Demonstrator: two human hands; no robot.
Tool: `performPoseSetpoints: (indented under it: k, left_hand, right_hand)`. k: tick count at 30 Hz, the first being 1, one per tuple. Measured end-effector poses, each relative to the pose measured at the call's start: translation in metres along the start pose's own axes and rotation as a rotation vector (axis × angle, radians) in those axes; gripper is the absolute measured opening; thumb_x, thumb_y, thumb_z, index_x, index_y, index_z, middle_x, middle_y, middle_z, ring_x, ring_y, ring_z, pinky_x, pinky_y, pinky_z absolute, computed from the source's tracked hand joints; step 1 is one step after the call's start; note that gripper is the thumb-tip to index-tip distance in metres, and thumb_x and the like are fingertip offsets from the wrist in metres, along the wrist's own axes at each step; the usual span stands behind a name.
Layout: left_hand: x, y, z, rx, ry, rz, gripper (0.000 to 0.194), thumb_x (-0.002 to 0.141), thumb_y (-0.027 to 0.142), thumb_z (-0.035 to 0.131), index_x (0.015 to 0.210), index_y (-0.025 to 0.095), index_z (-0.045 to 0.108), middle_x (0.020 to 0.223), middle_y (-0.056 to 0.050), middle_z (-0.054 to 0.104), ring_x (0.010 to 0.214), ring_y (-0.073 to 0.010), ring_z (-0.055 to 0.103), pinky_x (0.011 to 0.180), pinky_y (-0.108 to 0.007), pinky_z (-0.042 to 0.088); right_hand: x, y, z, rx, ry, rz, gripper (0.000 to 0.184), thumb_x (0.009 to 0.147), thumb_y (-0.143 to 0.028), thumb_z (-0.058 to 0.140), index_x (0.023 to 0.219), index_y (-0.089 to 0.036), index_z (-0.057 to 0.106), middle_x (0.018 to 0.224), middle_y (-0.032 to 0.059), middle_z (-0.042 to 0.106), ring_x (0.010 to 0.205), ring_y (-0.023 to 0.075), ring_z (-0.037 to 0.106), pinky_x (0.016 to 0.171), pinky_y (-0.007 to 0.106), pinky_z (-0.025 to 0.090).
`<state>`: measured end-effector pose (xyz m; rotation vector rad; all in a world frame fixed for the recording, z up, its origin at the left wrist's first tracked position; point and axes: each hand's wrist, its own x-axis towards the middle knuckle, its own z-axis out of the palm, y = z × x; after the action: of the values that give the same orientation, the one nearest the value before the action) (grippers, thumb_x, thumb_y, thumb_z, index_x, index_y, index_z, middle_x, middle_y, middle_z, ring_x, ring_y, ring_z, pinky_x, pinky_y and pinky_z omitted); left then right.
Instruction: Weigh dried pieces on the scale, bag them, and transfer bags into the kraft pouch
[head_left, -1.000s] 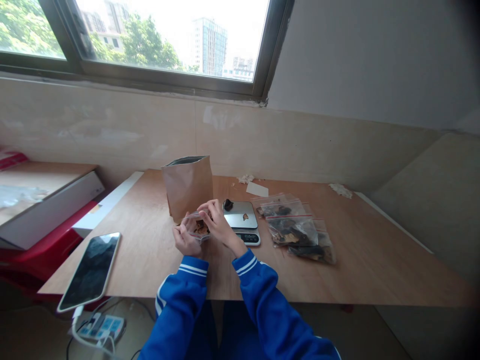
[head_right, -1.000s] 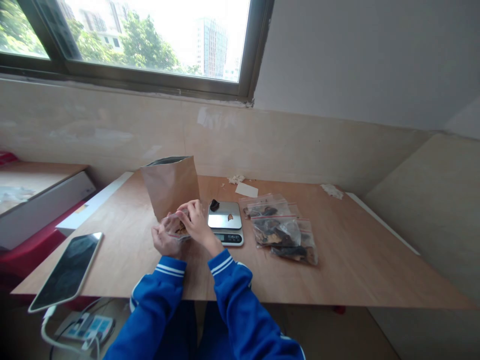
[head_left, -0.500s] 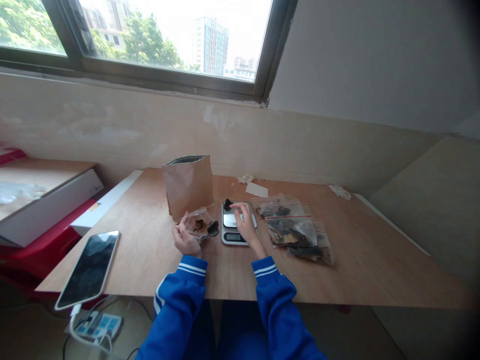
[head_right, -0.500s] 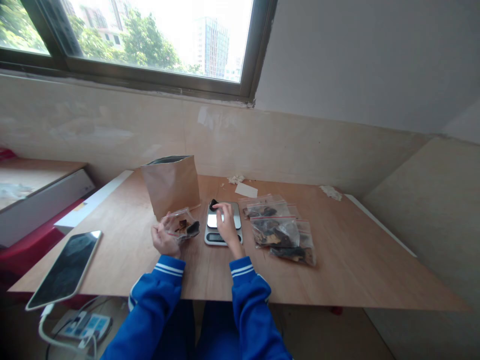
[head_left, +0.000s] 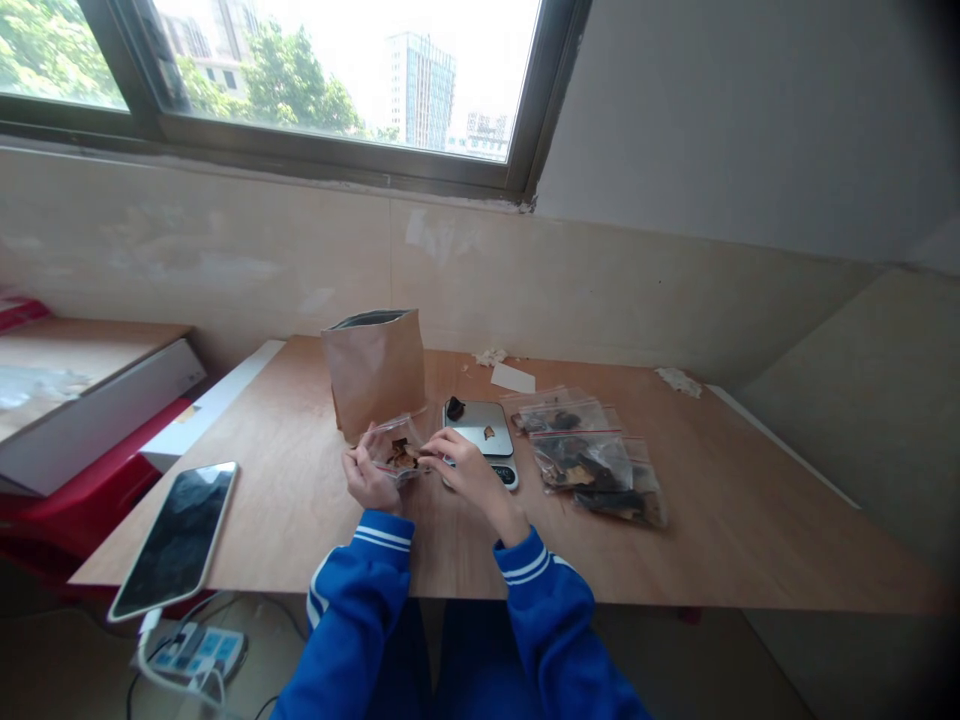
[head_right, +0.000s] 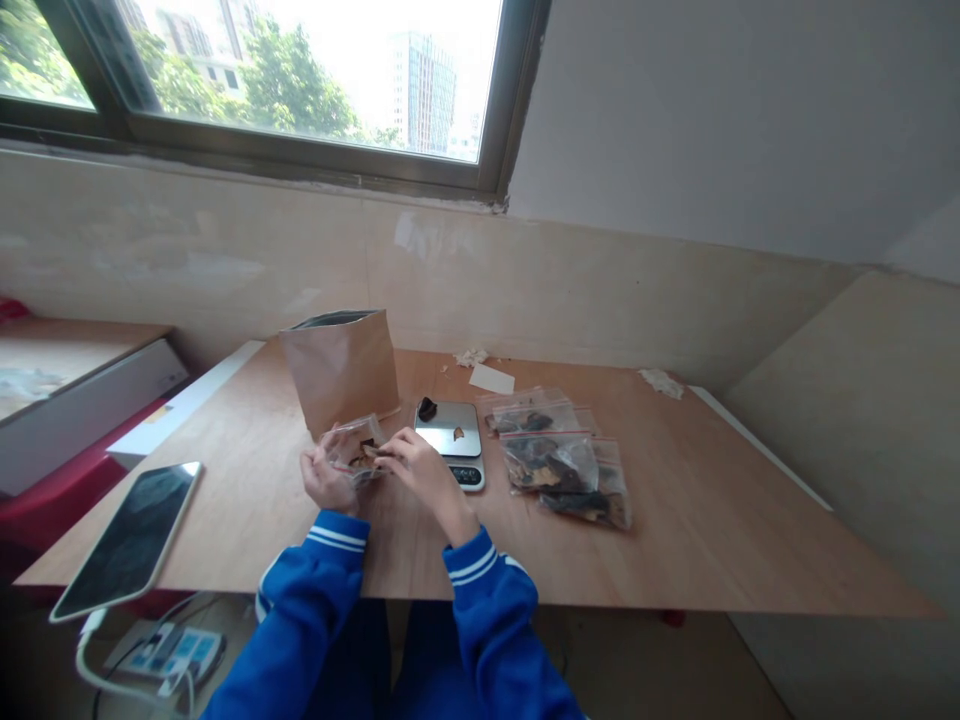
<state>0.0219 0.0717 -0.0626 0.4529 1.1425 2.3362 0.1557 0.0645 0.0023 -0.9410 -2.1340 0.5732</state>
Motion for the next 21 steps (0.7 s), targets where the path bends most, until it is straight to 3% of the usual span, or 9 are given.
performPoseSetpoints:
  k: [4,7,10,14,17,21]
  left_hand:
    - [-0.001,0.000,0.001,-0.014,-0.008,-0.008,0.023,0.087,0.038,0.050,0.076,0.020,0.041,0.109,-0.014,0.071,0.098,-0.0243,0.069,0.087,-0.046,0.054]
    - [0.000,-0.002,0.002,-0.009,0.002,0.000,0.024,0.087,0.040,0.051,0.076,0.020,0.042,0.108,-0.014,0.071,0.098,-0.0240,0.069,0.087,-0.045,0.054]
    - [0.001,-0.004,0.001,0.020,0.033,-0.004,0.025,0.087,0.041,0.051,0.078,0.019,0.045,0.109,-0.014,0.070,0.098,-0.0236,0.069,0.087,-0.044,0.055]
    - [0.002,-0.004,0.000,0.078,0.046,0.028,0.025,0.089,0.042,0.048,0.081,0.018,0.049,0.116,-0.014,0.068,0.101,-0.0221,0.068,0.089,-0.041,0.054]
    - [0.002,-0.001,0.001,0.100,0.094,0.051,0.026,0.090,0.043,0.046,0.085,0.018,0.051,0.119,-0.015,0.066,0.101,-0.0222,0.068,0.087,-0.039,0.054]
    - [0.002,0.002,0.002,0.093,0.130,0.049,0.028,0.090,0.043,0.044,0.090,0.017,0.053,0.121,-0.016,0.064,0.102,-0.0230,0.067,0.086,-0.039,0.054]
  right_hand:
    - [0.017,-0.013,0.006,-0.203,0.008,0.074,0.016,0.091,-0.032,0.060,0.087,-0.019,0.069,0.091,0.0055,0.061,0.089,0.0201,0.060,0.082,0.034,0.048]
    - [0.028,-0.019,0.015,-0.360,0.057,0.094,0.020,0.092,-0.034,0.058,0.102,-0.019,0.068,0.098,0.0091,0.061,0.098,0.0254,0.057,0.088,0.042,0.045]
    - [0.029,-0.016,0.019,-0.273,0.167,0.079,0.023,0.096,-0.031,0.049,0.112,-0.022,0.062,0.105,0.0084,0.060,0.102,0.0239,0.056,0.091,0.041,0.044]
    - [0.011,0.004,0.017,-0.184,0.333,0.151,0.025,0.095,-0.017,0.038,0.104,-0.021,0.061,0.101,0.0080,0.058,0.097,0.0219,0.057,0.088,0.037,0.046]
    - [-0.007,0.017,0.023,-0.389,0.219,0.184,0.022,0.092,-0.016,0.042,0.097,-0.019,0.063,0.101,0.0116,0.059,0.097,0.0268,0.054,0.086,0.042,0.045]
    - [-0.018,0.021,0.044,-0.619,0.051,0.131,0.014,0.088,-0.020,0.055,0.099,-0.018,0.065,0.122,0.0183,0.056,0.113,0.0340,0.047,0.093,0.051,0.041]
